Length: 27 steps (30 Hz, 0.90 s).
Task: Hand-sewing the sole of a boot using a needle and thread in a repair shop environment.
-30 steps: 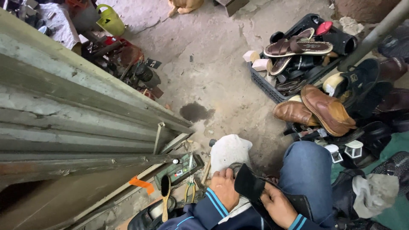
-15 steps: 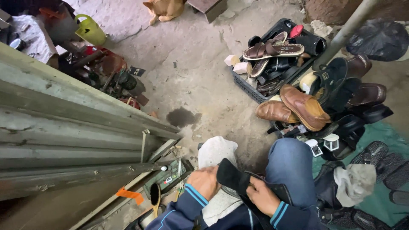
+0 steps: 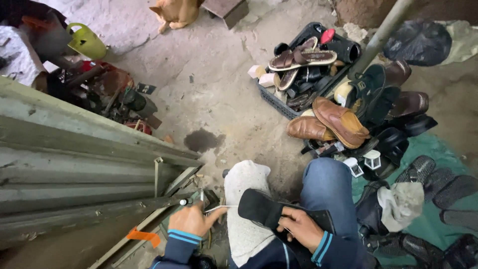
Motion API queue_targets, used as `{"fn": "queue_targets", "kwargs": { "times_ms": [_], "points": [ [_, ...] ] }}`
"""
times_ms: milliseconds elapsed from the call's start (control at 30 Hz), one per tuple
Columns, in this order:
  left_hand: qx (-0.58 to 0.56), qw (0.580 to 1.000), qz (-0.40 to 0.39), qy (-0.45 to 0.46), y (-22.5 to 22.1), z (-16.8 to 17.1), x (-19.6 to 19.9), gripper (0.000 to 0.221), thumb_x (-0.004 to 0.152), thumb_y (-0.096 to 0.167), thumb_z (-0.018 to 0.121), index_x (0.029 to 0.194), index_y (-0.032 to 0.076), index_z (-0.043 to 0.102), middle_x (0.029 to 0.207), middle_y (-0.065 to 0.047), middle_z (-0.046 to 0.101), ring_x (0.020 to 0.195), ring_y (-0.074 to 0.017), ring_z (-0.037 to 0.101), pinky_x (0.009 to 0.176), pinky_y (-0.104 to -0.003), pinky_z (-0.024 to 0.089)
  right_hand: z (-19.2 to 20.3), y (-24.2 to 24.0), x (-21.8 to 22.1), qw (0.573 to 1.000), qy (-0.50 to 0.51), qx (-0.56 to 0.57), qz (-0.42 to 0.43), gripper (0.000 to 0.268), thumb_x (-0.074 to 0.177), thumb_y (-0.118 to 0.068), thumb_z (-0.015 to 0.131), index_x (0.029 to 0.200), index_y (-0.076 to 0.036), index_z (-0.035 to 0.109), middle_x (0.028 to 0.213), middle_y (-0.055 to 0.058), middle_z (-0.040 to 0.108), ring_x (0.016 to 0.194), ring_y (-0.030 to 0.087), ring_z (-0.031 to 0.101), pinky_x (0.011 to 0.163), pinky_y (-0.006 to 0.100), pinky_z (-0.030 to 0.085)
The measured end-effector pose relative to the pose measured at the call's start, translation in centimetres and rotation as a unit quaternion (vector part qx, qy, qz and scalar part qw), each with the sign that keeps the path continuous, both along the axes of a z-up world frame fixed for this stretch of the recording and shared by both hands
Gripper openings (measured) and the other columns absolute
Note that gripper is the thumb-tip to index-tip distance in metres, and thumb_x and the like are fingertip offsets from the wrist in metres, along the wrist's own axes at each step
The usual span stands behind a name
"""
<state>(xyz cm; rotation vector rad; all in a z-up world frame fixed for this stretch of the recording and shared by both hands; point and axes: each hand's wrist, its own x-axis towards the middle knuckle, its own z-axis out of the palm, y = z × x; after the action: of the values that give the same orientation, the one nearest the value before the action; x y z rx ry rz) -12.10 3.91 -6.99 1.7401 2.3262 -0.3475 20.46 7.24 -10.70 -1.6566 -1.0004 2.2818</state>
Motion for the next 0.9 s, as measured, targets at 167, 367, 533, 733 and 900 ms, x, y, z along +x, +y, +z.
{"fn": "queue_targets", "kwargs": {
  "times_ms": [167, 367, 533, 733, 900],
  "points": [
    [-0.075, 0.994, 0.081, -0.012, -1.7, -1.4, -1.5, 0.097, 0.076, 0.095, 0.040, 0.130, 0.020, 0.066, 0.056, -0.010, 0.069, 0.053, -0.0293, 0.067, 0.048, -0.041, 0.051, 0.9, -1.5, 1.1, 1.000, 0.007, -0.015, 0.020, 0.059, 0.098, -0.023, 0.059, 0.154, -0.016, 0.045, 0.151, 0.008, 0.060, 0.126, 0.031, 0.071, 0.088, 0.037, 0.071],
    [0.116, 0.861, 0.127, -0.478, -0.5, -1.8, 6.4, 0.059, 0.080, 0.034, 0.088, 0.134, 0.022, 0.067, 0.060, 0.006, 0.040, 0.060, -0.0063, 0.041, 0.058, -0.025, 0.040, 2.4, -4.2, 2.9, 0.865, -0.193, 0.372, 0.276, 0.037, 0.101, -0.039, 0.051, 0.132, -0.028, 0.069, 0.124, -0.006, 0.074, 0.102, 0.026, 0.074, 0.083, 0.046, 0.060],
    [0.174, 0.836, 0.096, -0.512, 0.3, -3.2, 7.9, 0.054, 0.083, 0.037, 0.080, 0.133, 0.018, 0.070, 0.100, 0.001, 0.074, 0.072, -0.0078, 0.057, 0.066, -0.029, 0.051, 3.2, -5.3, 10.2, 0.758, -0.278, 0.526, 0.267, 0.037, 0.092, -0.029, 0.059, 0.126, -0.030, 0.071, 0.117, 0.000, 0.079, 0.094, 0.027, 0.078, 0.085, 0.041, 0.061],
    [0.106, 0.795, 0.151, -0.577, -1.4, -2.3, 6.0, 0.048, 0.096, 0.033, 0.066, 0.139, 0.012, 0.066, 0.067, 0.004, 0.044, 0.056, -0.0070, 0.034, 0.055, -0.033, 0.030, 12.6, -0.7, 8.9, 0.634, -0.346, 0.667, 0.186, 0.032, 0.095, -0.025, 0.069, 0.119, -0.003, 0.070, 0.118, 0.013, 0.072, 0.110, 0.031, 0.065, 0.101, 0.041, 0.051],
    [0.145, 0.798, 0.171, -0.560, -3.0, -2.0, 6.2, 0.037, 0.093, 0.034, 0.069, 0.124, 0.015, 0.074, 0.084, 0.002, 0.063, 0.078, -0.0082, 0.053, 0.068, -0.028, 0.045, 11.2, -1.2, 0.2, 0.642, -0.233, 0.696, 0.224, 0.063, 0.093, -0.047, 0.065, 0.141, -0.007, 0.056, 0.140, 0.013, 0.062, 0.133, 0.033, 0.055, 0.107, 0.045, 0.047]
  ]
}}
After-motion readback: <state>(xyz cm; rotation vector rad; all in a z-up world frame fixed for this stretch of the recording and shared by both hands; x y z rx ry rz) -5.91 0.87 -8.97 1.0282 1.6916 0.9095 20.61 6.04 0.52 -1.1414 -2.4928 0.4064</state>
